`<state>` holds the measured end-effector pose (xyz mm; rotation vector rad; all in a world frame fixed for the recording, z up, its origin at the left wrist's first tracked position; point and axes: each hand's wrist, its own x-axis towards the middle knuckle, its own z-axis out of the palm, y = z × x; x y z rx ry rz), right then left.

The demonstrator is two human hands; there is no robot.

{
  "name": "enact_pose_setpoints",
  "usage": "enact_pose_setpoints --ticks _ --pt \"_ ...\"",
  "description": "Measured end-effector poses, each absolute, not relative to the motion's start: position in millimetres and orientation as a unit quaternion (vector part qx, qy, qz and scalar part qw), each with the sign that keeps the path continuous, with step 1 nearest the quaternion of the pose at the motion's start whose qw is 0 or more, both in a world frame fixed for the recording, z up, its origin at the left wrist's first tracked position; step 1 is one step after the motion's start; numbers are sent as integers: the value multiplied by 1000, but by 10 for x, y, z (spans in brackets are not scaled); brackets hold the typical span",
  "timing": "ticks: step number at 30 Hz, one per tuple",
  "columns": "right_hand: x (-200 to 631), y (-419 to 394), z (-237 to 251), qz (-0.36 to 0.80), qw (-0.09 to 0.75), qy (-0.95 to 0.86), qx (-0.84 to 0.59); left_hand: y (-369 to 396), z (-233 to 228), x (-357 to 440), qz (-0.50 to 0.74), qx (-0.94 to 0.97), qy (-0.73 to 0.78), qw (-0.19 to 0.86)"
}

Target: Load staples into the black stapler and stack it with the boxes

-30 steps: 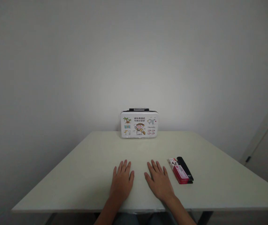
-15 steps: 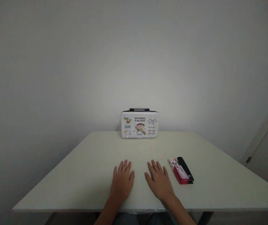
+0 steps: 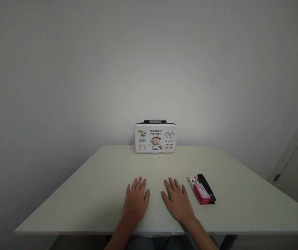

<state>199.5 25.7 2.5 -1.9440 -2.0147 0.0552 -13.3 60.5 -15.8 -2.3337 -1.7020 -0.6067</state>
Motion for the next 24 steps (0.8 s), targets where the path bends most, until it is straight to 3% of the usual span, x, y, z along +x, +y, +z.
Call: enact_pose_setpoints --ticks 24 --pt "1987 265 32 14 163 -708 -687 578 -134 -134 -207 -788 -572 98"
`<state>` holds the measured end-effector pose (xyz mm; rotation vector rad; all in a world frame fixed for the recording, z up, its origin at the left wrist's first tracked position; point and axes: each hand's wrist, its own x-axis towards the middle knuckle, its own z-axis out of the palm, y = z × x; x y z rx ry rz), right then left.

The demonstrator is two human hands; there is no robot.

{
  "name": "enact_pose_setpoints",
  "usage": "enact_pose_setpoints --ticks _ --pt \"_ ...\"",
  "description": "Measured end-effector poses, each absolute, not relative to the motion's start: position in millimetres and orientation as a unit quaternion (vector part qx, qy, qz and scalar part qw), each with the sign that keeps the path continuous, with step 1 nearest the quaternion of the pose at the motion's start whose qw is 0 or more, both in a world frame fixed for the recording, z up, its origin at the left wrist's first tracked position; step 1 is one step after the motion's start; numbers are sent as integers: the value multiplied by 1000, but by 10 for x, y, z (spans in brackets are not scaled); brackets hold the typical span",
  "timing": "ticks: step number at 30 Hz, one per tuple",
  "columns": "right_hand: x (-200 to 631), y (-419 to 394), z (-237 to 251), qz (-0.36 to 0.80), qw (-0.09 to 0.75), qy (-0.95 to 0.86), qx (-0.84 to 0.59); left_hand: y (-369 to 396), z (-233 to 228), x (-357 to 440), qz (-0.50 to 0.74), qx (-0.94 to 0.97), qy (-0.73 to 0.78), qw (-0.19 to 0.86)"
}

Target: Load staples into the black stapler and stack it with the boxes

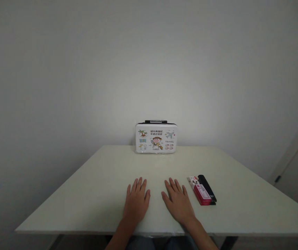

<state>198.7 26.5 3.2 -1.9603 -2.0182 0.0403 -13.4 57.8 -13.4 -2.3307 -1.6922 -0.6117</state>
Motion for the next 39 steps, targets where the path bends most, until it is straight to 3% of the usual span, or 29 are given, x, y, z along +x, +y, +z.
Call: enact_pose_setpoints --ticks 23,27,29,34,36,39 --pt "1981 267 22 41 175 -704 -687 594 -153 -130 -218 -785 -571 94" --pt "2126 374 112 136 179 -713 -665 609 -170 -130 -215 -786 -571 97" --pt "2343 428 259 177 218 -721 -633 618 -177 -131 -216 -786 -572 97" --pt "3287 438 623 74 426 -639 -636 617 -177 -133 -220 -787 -570 90" --pt "3661 379 627 118 484 -562 -660 611 -169 -133 -221 -786 -570 87" --pt "3981 251 483 273 528 -478 -646 608 -165 -132 -221 -785 -572 84"
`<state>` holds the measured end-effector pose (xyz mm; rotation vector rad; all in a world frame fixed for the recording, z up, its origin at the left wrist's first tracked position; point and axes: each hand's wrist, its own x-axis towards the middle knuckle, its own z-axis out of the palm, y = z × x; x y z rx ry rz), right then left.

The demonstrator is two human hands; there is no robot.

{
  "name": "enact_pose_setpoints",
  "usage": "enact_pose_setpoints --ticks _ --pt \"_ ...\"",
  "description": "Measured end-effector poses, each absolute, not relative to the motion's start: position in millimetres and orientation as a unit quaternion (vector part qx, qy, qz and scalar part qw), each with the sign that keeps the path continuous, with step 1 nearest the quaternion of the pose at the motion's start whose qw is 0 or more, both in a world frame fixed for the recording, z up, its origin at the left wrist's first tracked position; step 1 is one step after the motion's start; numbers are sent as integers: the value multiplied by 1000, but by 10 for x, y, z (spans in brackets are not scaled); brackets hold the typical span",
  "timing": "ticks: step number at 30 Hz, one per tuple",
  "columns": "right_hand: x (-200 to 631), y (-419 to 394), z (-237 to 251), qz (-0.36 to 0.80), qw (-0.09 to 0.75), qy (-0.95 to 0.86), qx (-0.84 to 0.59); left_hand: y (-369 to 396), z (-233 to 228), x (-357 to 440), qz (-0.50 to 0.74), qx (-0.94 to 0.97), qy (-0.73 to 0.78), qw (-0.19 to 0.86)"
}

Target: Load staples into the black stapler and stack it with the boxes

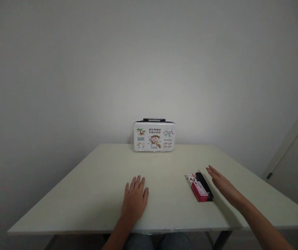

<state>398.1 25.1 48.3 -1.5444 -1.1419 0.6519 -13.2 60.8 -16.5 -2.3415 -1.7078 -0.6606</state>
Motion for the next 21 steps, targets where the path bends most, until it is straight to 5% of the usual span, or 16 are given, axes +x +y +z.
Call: enact_pose_setpoints --ticks 5,21 --pt "3830 117 278 401 514 -462 -601 611 -177 -131 -221 -783 -575 84" --pt "1742 795 -218 366 552 -551 -509 579 -205 -237 -211 -810 -539 96"
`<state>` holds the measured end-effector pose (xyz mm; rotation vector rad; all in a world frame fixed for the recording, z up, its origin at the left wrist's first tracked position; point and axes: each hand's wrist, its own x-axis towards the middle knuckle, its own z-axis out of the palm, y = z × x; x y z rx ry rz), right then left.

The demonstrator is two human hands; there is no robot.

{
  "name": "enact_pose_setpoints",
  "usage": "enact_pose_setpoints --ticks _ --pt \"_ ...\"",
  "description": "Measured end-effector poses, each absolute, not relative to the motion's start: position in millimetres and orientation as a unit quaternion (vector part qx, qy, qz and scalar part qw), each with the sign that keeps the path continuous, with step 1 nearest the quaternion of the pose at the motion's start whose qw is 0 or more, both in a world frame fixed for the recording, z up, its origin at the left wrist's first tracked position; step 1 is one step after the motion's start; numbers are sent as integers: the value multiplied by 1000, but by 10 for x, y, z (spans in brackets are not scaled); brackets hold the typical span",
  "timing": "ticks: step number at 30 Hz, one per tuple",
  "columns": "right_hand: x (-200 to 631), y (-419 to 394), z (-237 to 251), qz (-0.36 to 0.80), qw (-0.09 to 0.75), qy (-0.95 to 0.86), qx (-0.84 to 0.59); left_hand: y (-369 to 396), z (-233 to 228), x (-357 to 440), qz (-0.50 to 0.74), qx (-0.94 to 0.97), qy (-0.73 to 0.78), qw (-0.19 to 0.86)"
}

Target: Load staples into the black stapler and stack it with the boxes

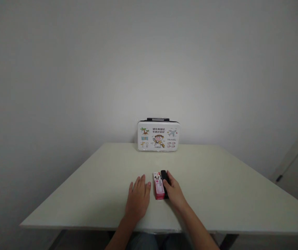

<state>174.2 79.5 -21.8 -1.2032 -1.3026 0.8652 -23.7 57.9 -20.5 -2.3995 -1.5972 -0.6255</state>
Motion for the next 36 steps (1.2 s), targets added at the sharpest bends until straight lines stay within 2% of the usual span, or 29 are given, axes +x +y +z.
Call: enact_pose_setpoints --ticks 4,8,12,16,22,29,36 --pt "1383 801 -179 336 556 -549 -525 633 -130 -267 -276 -772 -573 2" --pt "1464 769 -120 300 541 -537 -573 607 21 -108 -334 -705 -624 -52" --pt "1772 717 -85 246 514 -551 -610 450 115 194 -314 -685 -657 -17" --pt "2021 656 -136 245 523 -551 -602 347 144 271 -305 -670 -677 -4" --pt "2115 623 -272 284 591 -511 -556 477 116 -153 -356 -655 -666 11" --pt "2129 568 -231 324 616 -489 -525 714 38 -540 -302 -660 -687 45" --pt "2118 504 -187 372 652 -442 -491 235 32 -821 -278 -633 -715 101"
